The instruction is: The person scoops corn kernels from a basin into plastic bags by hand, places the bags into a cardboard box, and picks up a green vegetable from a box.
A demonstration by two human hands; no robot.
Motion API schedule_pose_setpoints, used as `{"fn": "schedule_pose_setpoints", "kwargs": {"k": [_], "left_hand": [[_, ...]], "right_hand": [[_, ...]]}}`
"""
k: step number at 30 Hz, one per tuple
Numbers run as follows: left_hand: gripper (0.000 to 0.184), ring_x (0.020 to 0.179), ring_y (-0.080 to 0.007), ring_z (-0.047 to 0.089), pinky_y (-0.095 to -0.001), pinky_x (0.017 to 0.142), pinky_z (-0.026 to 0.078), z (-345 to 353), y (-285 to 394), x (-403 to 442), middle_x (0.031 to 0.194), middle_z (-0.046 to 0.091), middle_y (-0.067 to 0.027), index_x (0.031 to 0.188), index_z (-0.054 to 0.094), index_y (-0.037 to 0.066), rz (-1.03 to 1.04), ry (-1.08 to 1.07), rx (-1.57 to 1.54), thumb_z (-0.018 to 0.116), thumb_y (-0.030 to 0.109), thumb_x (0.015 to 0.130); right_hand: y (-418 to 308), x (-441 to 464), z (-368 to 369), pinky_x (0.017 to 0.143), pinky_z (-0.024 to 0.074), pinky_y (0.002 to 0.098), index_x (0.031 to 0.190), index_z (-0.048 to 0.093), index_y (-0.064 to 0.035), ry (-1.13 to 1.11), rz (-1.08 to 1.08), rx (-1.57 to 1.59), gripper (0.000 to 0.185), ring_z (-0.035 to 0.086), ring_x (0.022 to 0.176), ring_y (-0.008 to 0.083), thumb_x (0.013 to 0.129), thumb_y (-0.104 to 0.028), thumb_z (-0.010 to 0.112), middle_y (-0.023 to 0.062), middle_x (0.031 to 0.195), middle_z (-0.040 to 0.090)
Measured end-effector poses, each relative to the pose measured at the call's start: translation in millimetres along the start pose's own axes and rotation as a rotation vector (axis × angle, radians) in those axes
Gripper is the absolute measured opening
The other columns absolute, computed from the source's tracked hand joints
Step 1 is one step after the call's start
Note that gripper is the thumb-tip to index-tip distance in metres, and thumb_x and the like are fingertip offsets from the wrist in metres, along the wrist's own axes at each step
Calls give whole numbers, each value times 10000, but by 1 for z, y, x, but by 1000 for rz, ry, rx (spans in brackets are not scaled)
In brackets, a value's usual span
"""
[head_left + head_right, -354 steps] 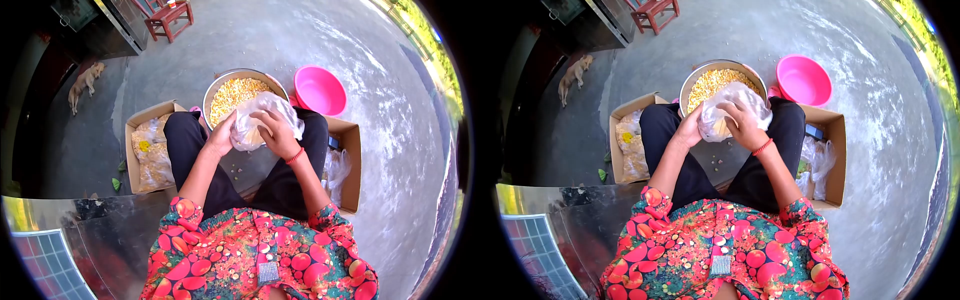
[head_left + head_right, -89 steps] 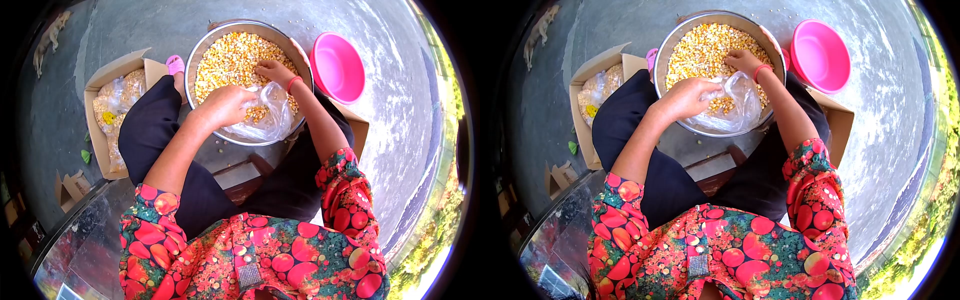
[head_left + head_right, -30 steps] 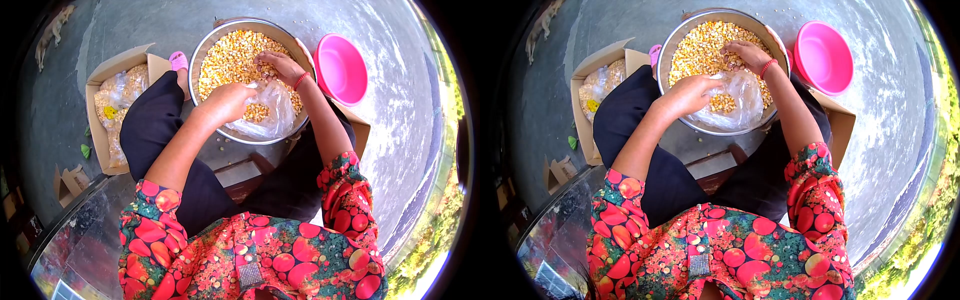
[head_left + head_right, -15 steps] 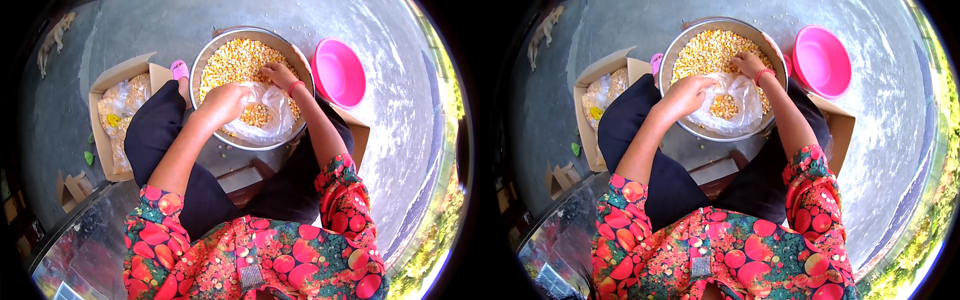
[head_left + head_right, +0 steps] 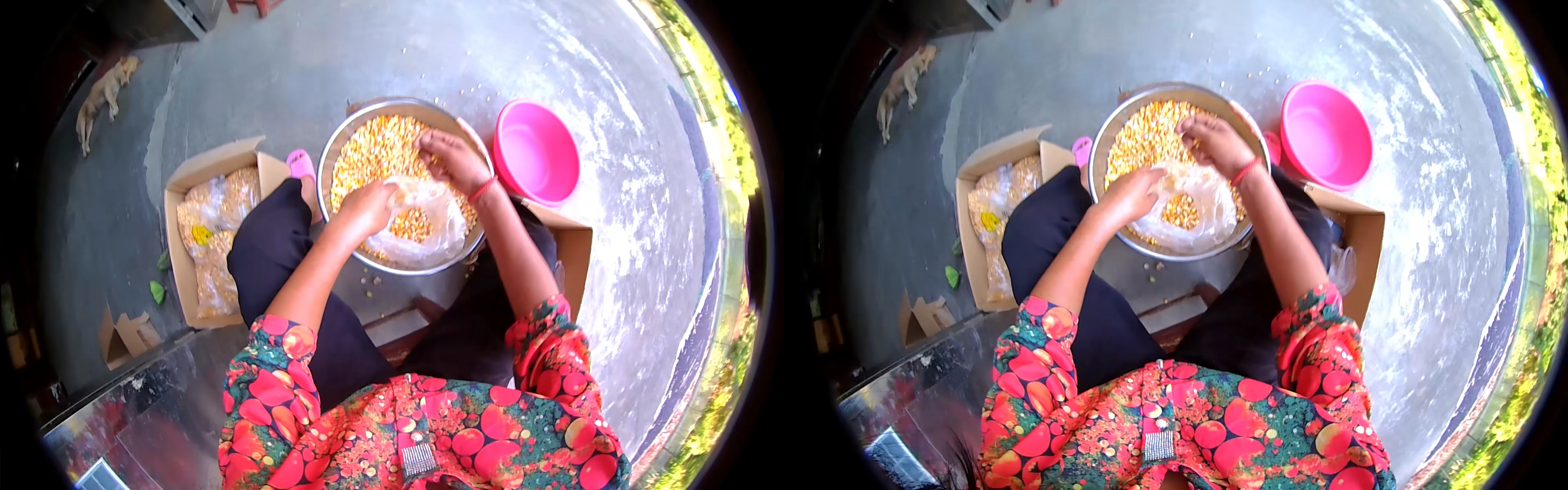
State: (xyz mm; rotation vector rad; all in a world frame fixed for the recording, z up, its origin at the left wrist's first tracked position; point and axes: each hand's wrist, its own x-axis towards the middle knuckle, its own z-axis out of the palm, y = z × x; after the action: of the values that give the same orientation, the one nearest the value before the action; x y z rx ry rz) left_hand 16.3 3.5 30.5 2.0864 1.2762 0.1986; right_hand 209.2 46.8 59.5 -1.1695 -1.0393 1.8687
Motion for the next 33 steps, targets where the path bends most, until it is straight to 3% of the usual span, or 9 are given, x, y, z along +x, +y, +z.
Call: {"fn": "schedule_pose_setpoints", "kwargs": {"k": [3,5,6,10,13,19,28,30,33], "left_hand": [[425,929,-358,529,-385,823,413,0,0,-1,984,548,-238,1089,532,20,-9,70,-63,466,-11,670],[446,950,-352,524,-374,846,406,7,-5,-2,999,545,-238,1108,513,3,5,181,-59,442,-37,670],[461,967,-344,519,-367,857,402,2,2,-4,1030,537,-232,1130,501,10,-48,136,-42,434,-35,676],[512,995,-345,505,-357,868,396,10,-3,-6,1096,506,-233,1180,447,5,-42,172,-75,430,-30,670],[553,1035,-331,491,-337,887,386,11,-2,-11,1109,499,-237,1207,409,-4,20,321,-125,471,-14,657],[622,1067,-309,483,-334,896,382,0,13,-12,1130,496,-228,1217,382,-17,102,454,-284,602,12,635],[602,1039,-294,504,-334,885,389,-57,49,-37,1110,512,-204,1226,370,-8,233,734,-193,563,-12,656],[607,1019,-288,515,-333,874,396,-68,55,-37,1092,522,-199,1233,361,-8,255,766,-191,556,-23,658],[642,973,-273,537,-334,840,414,-79,53,-27,1048,545,-184,1261,325,10,314,831,-152,545,-49,660]], "right_hand": [[13,-25,17,519,410,216,907,559,-65,-51,-78,-53,161,506,609,77,871,-184,457,3,732,538],[76,-15,4,625,451,270,956,583,-63,-192,-173,-489,224,552,676,144,825,-215,483,39,803,589],[71,-29,10,810,419,331,999,588,-78,-216,-252,-958,222,550,899,264,805,-156,513,140,971,587],[103,-55,10,880,376,392,1022,555,-80,-14,-235,-1419,336,477,1018,352,693,-64,489,198,1151,460],[80,-70,10,884,381,401,1141,466,-73,227,-59,-1396,482,469,1036,376,662,-28,497,227,1198,405],[64,-80,15,866,394,401,1294,298,-93,387,-219,-1451,686,473,1035,369,645,-15,507,237,1195,407],[-8,-100,45,846,357,427,1312,275,-137,458,-233,-1481,666,467,1029,331,690,-66,500,210,1244,376],[-15,-98,48,821,365,414,1311,271,-153,656,-604,-1591,672,484,988,323,688,-81,512,195,1292,319],[-32,-97,57,847,341,423,1304,297,-159,662,-620,-1562,658,494,1005,320,685,-59,498,207,1301,305]]}}
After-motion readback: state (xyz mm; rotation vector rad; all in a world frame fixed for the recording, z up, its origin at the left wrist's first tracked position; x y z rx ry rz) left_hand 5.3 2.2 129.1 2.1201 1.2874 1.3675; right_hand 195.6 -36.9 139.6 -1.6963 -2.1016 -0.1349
